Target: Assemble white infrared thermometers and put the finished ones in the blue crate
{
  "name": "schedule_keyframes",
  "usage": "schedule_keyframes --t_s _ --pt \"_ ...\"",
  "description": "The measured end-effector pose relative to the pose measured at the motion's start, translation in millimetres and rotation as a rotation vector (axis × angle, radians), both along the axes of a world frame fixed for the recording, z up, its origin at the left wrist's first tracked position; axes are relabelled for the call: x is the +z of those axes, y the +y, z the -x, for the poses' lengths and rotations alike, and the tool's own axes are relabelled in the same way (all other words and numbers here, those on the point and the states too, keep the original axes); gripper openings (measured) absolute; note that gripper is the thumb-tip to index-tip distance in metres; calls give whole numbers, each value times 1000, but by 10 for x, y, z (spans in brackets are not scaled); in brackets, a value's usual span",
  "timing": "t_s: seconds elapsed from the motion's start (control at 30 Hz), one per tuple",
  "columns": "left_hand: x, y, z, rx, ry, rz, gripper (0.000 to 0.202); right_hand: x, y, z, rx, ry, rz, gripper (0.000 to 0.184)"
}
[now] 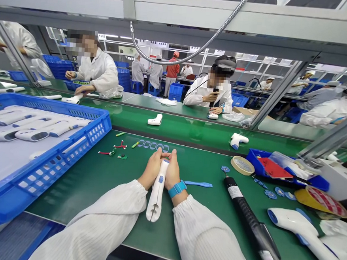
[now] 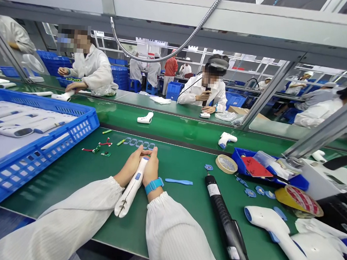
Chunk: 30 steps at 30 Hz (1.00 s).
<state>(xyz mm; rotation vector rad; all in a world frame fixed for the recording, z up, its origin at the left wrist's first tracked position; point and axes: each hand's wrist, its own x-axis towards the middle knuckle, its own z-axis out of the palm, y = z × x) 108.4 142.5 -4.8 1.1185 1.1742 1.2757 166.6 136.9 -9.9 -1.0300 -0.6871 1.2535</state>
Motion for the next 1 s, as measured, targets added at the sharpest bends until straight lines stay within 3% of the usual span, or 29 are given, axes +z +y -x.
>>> schedule_keyframes --t_s 0.3,0.47,0.63,0.73,0.83,1.0 --pt "-48 -94 32 -4 -97 71 37 30 11 -7 6 43 50 47" --pt "-58 -157 4 41 -129 141 44 25 -15 -30 -134 -69 3 38" --pt "15 -204 -20 2 -151 210 46 84 -27 -78 -236 -276 -83 26" --pt "52 -148 56 -13 -180 235 46 210 -51 -263 -140 -400 -136 22" --pt "51 -33 230 15 -199 241 49 346 -168 -580 72 -545 -155 18" --pt "14 119 517 110 -181 206 51 393 -648 -974 351 -825 -109 10"
